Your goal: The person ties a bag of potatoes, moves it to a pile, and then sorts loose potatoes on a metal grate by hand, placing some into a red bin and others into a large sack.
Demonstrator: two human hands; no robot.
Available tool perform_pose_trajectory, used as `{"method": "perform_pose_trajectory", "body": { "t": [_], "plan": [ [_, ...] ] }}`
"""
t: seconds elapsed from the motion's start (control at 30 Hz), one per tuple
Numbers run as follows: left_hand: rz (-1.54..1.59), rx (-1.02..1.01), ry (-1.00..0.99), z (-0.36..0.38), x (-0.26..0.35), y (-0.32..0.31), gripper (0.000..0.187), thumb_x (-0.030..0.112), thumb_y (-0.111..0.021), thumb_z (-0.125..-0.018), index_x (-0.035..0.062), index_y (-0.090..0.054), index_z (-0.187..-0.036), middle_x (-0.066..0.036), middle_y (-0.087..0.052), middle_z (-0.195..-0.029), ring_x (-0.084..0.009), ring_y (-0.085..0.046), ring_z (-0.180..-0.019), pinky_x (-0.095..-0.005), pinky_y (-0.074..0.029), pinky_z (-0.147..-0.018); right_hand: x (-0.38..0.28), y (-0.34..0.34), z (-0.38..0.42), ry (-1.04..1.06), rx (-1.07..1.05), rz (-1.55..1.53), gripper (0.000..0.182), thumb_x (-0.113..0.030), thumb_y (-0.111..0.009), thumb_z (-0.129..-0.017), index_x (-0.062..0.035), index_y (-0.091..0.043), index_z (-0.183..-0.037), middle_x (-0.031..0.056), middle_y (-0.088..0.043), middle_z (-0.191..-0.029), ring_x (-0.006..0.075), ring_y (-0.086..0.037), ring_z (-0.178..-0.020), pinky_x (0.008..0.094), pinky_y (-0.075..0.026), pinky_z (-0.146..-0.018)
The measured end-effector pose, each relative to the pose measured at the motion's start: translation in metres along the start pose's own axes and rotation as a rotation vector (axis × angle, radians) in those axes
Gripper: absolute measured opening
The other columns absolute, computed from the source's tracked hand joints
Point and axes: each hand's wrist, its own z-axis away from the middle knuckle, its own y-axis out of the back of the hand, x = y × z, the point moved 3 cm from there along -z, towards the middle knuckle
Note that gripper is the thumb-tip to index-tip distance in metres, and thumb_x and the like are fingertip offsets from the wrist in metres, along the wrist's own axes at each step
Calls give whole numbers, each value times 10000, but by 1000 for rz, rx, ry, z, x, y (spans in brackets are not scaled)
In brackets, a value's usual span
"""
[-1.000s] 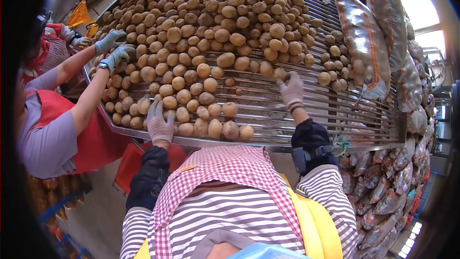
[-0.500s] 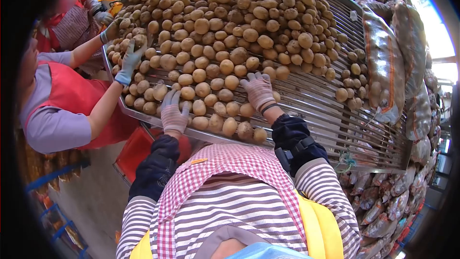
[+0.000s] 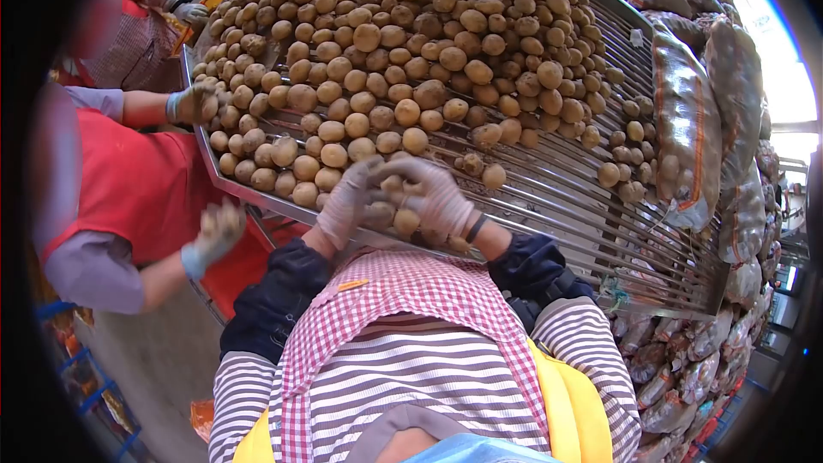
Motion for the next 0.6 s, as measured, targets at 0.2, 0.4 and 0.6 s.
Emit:
{"method": "perform_pose_trajectory", "body": {
  "t": [0.2,0.4,0.6],
  "plan": [
    [257,-7,431,27,-18,22,326,342,-645,-1001,52,-692,-1143,-33,-657,-832,-139,-589,-642,-274,-508,-618,14,67,20,102,459,897,469,-186,-816,-739,-147,-699,-1191,118,-667,-1233,343,-597,-1162,466,-455,-1007],
    [129,-29,314,28,-20,30,336,358,-617,-1018,54,-687,-1145,-33,-660,-828,-116,-563,-593,-235,-452,-526,44,106,44,-96,397,1028,474,-263,-817,-766,-206,-676,-1214,61,-647,-1252,329,-580,-1137,484,-445,-967],
    [99,68,350,39,-22,36,360,370,-603,-1024,67,-659,-1208,-30,-679,-865,-101,-550,-564,-236,-442,-498,75,84,56,-162,290,1083,610,-180,-820,-736,-216,-601,-1304,75,-628,-1232,337,-590,-1154,485,-455,-954]
  ]
}}
